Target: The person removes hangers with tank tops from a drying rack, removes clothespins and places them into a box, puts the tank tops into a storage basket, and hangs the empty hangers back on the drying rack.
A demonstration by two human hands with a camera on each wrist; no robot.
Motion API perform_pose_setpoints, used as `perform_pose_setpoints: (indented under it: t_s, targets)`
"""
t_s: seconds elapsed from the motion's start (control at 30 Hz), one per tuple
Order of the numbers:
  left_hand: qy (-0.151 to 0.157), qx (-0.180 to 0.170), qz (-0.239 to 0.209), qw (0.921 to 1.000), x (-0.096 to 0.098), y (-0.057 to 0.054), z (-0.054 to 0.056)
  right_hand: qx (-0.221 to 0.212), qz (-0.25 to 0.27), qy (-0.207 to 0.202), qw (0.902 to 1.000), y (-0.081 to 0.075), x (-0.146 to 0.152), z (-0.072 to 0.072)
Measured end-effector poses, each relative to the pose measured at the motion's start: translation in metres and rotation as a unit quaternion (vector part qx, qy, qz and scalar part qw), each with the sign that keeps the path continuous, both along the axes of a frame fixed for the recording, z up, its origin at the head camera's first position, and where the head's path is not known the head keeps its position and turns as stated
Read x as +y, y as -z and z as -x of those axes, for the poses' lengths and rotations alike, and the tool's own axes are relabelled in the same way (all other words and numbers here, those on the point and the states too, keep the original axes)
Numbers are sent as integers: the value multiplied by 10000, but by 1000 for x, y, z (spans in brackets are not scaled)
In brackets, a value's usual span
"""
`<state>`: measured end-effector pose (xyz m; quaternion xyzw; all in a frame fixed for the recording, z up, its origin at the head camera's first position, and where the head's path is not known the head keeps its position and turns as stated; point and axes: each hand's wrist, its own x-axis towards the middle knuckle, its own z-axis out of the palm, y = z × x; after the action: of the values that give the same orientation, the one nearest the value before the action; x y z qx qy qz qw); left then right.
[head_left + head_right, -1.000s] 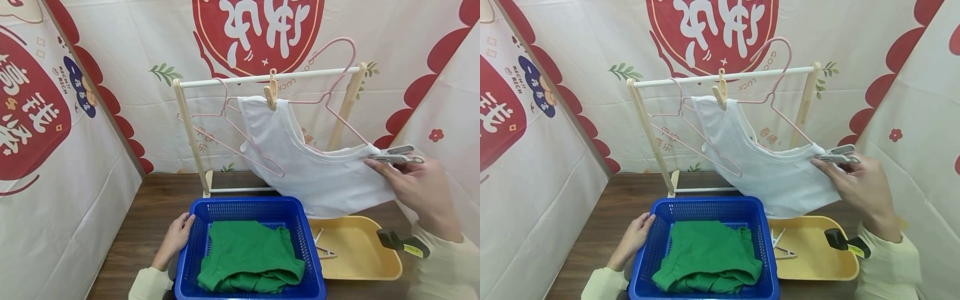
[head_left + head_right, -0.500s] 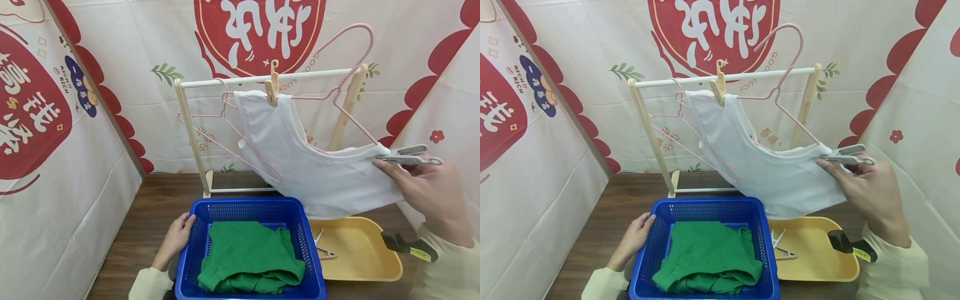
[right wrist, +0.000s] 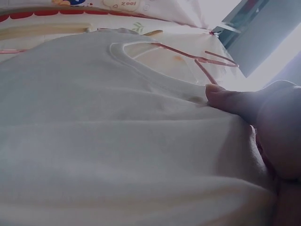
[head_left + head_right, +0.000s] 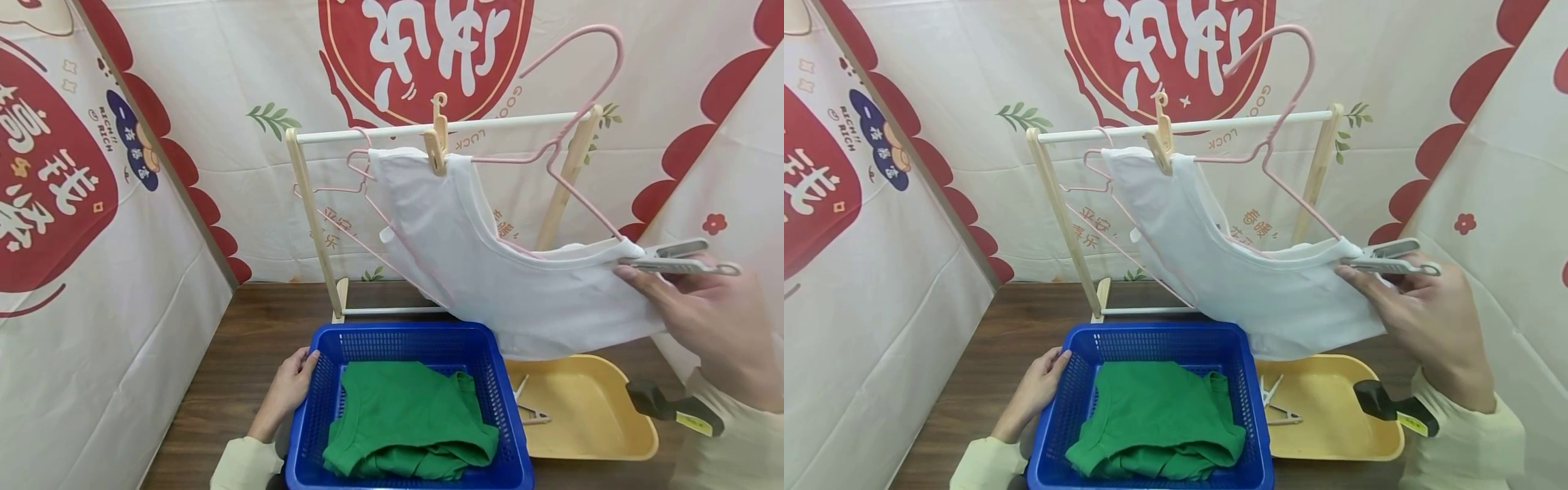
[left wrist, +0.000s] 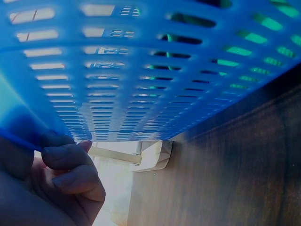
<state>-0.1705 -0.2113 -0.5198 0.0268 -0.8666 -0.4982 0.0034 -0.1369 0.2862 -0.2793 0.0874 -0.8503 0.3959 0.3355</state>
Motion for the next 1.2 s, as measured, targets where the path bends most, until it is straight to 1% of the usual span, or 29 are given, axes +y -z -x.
perform_pose_setpoints:
  t_s: [0.2,0.3,0.47,0.63,0.7,0.8,0.83,0.93,1.0,1.1,1.2]
  targets:
    - [13,10,-39,10000,0,-1,-1,102,-7,-215,9997,-1,-4,-5]
    - [11,-15,-53,10000,0,-1,-1,37,140,-434,9990,-2,-6,-8]
    - [-21,-42,-57,10000,-1,0,-1,-310,270,-611,9973,-5,-7,-12]
    - [-21,48,-4,10000,-1,2,-1,-629,274,-495,9964,-7,-6,-19]
    - [-18,90,16,10000,-1,1,0,-780,382,-524,9948,-7,-6,-22]
    - [-22,109,10,9999,-1,1,0,-773,456,-637,9939,-7,-7,-24]
    - [-23,111,11,9999,-1,1,0,-768,529,-735,9929,-7,-8,-25]
    - [-26,92,-7,10000,0,1,0,-588,604,-933,9921,-6,-9,-27]
    - [-34,78,-13,10000,0,0,0,-563,647,-1031,9910,-7,-10,-28]
    - [-51,72,-38,10000,0,0,0,-550,571,-976,9921,-6,-10,-30]
    - [-60,72,-40,9999,0,-1,1,-634,359,-771,9944,-5,-10,-32]
